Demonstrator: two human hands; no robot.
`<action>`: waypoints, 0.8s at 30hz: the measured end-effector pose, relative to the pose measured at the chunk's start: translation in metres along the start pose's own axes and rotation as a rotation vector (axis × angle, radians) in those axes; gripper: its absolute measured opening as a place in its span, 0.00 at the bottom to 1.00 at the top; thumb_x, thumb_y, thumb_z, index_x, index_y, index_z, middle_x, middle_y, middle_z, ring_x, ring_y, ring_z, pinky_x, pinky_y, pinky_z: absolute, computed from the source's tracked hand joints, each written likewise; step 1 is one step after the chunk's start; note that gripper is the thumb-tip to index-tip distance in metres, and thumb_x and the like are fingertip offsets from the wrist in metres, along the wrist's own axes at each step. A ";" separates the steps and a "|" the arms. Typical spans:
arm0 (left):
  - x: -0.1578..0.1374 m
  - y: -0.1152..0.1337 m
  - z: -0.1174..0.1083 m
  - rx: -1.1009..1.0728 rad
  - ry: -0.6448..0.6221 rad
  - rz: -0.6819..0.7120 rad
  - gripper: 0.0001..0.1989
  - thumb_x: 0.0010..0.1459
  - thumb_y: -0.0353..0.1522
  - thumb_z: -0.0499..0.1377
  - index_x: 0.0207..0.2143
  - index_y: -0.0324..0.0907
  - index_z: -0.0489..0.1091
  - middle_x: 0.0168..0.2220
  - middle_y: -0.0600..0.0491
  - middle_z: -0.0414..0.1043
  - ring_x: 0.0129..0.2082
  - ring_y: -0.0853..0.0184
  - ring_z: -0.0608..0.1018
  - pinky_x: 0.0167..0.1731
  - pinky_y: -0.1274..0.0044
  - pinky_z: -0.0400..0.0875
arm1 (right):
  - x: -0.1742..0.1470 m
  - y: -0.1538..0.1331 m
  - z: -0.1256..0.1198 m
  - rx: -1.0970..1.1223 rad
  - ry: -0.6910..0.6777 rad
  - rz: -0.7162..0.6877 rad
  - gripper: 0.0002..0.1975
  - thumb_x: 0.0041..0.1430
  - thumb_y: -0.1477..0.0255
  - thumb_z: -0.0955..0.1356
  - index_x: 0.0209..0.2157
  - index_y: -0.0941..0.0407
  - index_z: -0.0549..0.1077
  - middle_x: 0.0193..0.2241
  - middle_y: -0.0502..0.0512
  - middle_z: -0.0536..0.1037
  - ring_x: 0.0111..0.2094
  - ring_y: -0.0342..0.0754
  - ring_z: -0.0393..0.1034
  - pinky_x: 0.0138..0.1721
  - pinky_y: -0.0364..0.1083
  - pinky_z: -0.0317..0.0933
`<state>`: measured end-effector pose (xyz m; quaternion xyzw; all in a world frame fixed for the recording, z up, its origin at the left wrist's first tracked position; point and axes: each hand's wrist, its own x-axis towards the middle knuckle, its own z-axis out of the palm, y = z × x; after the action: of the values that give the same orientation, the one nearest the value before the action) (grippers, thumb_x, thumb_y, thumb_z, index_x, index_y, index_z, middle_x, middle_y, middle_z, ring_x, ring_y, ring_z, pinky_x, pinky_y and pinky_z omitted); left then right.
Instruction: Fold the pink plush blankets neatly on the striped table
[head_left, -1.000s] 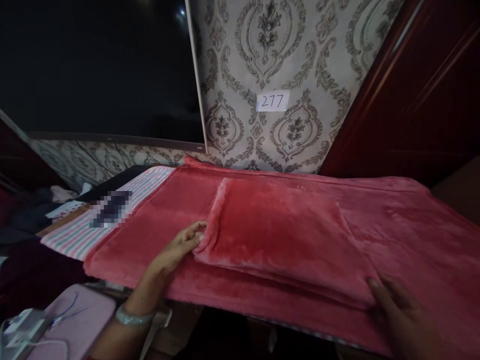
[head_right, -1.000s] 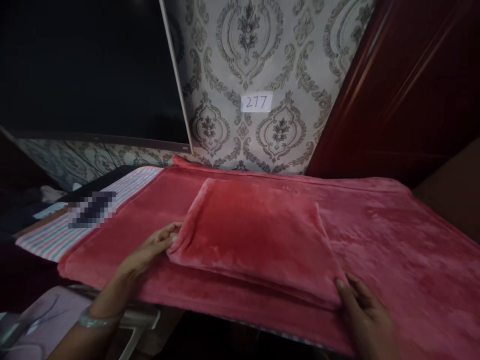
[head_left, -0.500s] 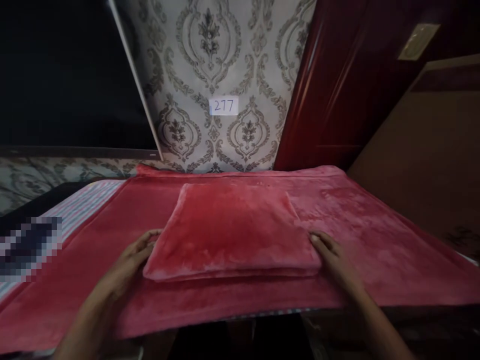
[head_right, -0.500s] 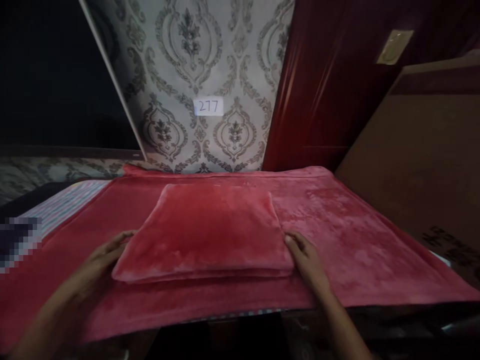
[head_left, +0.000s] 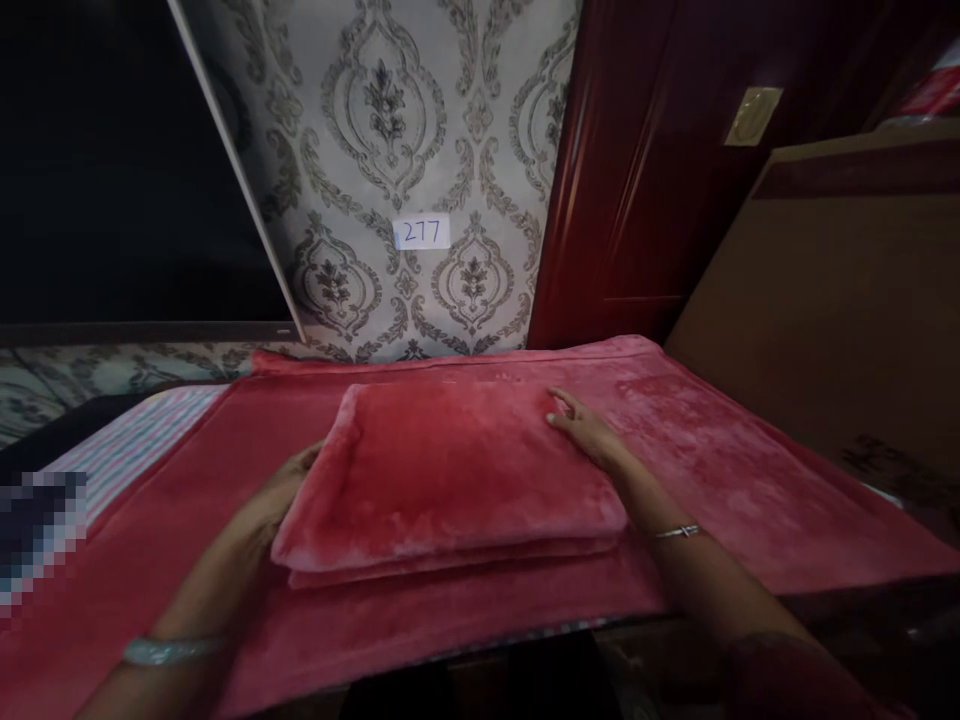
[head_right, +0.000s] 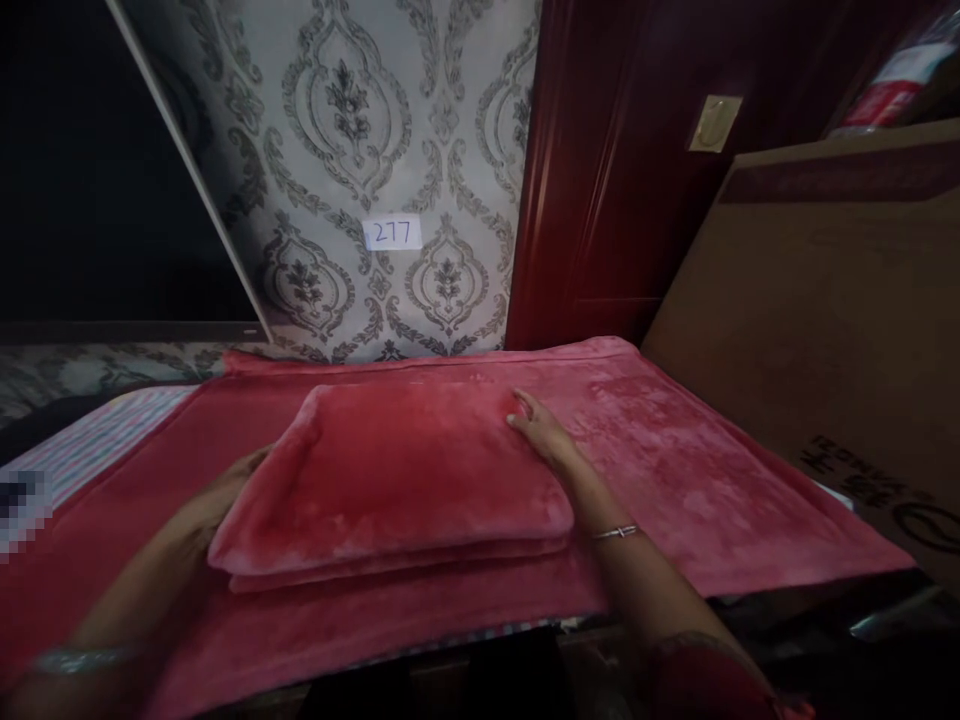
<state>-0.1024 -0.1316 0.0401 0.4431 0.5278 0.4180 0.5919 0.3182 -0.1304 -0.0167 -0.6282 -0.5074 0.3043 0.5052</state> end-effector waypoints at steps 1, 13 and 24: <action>0.003 -0.004 0.000 -0.031 0.023 0.001 0.25 0.32 0.28 0.73 0.38 0.41 0.79 0.33 0.47 0.82 0.32 0.55 0.83 0.29 0.72 0.79 | 0.004 0.006 0.002 -0.044 0.017 -0.037 0.31 0.51 0.70 0.70 0.60 0.54 0.71 0.55 0.58 0.76 0.56 0.54 0.70 0.57 0.52 0.64; 0.046 -0.014 -0.035 -0.265 -0.117 0.058 0.21 0.45 0.35 0.71 0.43 0.39 0.75 0.37 0.47 0.82 0.36 0.58 0.83 0.38 0.71 0.77 | 0.015 0.020 0.003 -0.154 0.035 0.018 0.28 0.57 0.66 0.68 0.59 0.56 0.73 0.47 0.61 0.81 0.44 0.53 0.76 0.45 0.47 0.70; 0.142 -0.005 -0.020 0.006 0.027 0.267 0.39 0.42 0.25 0.67 0.60 0.45 0.67 0.50 0.48 0.77 0.48 0.61 0.79 0.50 0.71 0.72 | 0.060 0.026 0.012 -0.197 0.078 0.016 0.30 0.50 0.69 0.69 0.57 0.57 0.75 0.31 0.53 0.78 0.27 0.45 0.70 0.31 0.43 0.65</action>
<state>-0.1093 0.0059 -0.0023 0.5055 0.4734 0.4974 0.5224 0.3339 -0.0696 -0.0367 -0.6901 -0.5100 0.2322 0.4579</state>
